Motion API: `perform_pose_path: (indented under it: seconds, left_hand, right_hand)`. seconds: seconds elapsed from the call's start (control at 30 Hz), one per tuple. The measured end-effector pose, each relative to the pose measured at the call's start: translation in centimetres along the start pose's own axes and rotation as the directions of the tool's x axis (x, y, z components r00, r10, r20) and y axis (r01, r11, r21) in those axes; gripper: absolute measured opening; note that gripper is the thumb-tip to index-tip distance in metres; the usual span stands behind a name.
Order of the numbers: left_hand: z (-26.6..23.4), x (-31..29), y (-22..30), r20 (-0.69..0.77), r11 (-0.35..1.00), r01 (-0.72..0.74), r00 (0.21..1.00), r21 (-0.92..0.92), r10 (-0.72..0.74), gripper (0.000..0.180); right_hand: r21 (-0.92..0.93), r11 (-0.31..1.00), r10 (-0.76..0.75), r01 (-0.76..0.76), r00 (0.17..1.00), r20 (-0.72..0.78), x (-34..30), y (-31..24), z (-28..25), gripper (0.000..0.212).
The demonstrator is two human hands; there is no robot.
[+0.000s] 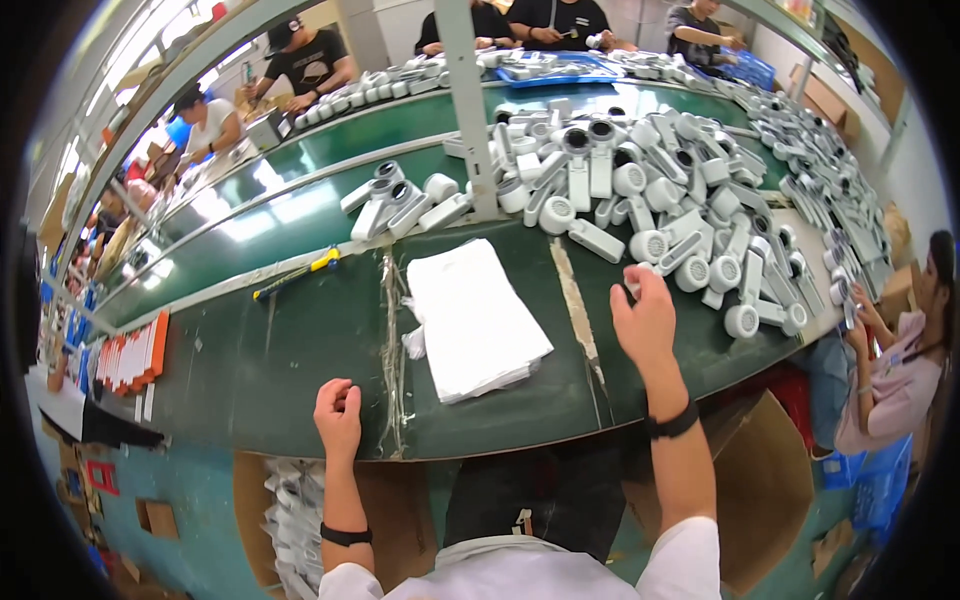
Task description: The person picks up a fan from a pile on the table, slides it into a plastic bag, and places the bagged fan with others on the table before putting them into a box.
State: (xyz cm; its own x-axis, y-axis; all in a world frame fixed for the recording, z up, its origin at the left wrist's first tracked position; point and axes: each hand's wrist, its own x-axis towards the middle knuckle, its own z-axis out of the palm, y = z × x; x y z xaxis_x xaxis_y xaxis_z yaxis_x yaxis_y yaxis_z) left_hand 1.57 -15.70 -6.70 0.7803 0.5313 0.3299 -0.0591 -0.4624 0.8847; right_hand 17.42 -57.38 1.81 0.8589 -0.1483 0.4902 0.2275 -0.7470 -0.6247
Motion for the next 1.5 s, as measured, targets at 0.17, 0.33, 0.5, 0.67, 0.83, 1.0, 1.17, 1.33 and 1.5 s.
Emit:
perform_pose_path:
  seconds: [0.17, 0.33, 0.5, 0.67, 0.83, 1.0, 1.17, 1.33, 1.5]
  left_hand:
    - [-0.4, 0.1, 0.0, 0.011, 0.999, -0.004, 1.0, 0.035, 0.004, 0.011]
    - [-0.6, 0.2, -1.1, -0.031, 1.0, 0.021, 0.999, 0.02, -0.02, 0.012]
    - [-0.1, 0.3, -0.2, -0.039, 1.0, -0.008, 0.999, -0.014, 0.008, 0.012]
    - [3.0, -0.1, 8.6, 0.203, 0.965, -0.226, 0.959, 0.135, 0.196, 0.022]
    - [9.7, -0.1, 13.9, 0.449, 0.813, -0.577, 0.749, 0.08, 0.488, 0.019]
    - [12.5, 0.3, 11.9, 0.6, 0.709, -0.627, 0.715, 0.323, 0.359, 0.018]
    - [12.5, 0.8, 12.0, 0.544, 0.815, -0.542, 0.755, 0.204, 0.366, 0.014]
    - [12.2, 1.1, 12.4, 0.508, 0.939, -0.317, 0.835, 0.131, 0.211, 0.014]
    - [11.9, 0.9, 13.6, 0.546, 0.998, -0.052, 0.836, -0.025, 0.057, 0.022]
  right_hand:
    - [-0.488, 0.863, -0.151, 0.127, 0.988, -0.01, 6.2, 5.4, -1.5, 0.034]
    - [-0.704, 0.615, -0.128, 0.355, 0.926, 0.355, 7.5, 7.5, -2.2, 0.027]
    - [-0.698, 0.56, -0.132, 0.446, 0.88, 0.456, 6.5, 6.2, -3.3, 0.02]
    - [-0.464, 0.751, -0.435, 0.469, 0.881, 0.187, 3.2, 1.6, -5.7, 0.022]
    - [0.144, 0.989, -0.003, -0.035, 0.966, 0.257, -2.1, -2.0, -4.2, 0.023]
    - [0.691, 0.491, 0.169, -0.53, 0.836, 0.522, -7.8, -3.2, -2.0, 0.024]
    - [0.697, 0.416, 0.201, -0.585, 0.806, 0.556, -10.3, -4.5, -0.5, 0.027]
    - [0.711, 0.355, 0.233, -0.607, 0.794, 0.562, -10.9, -5.9, 0.2, 0.033]
    - [0.713, 0.329, 0.283, -0.619, 0.785, 0.551, -11.3, -6.9, 1.1, 0.041]
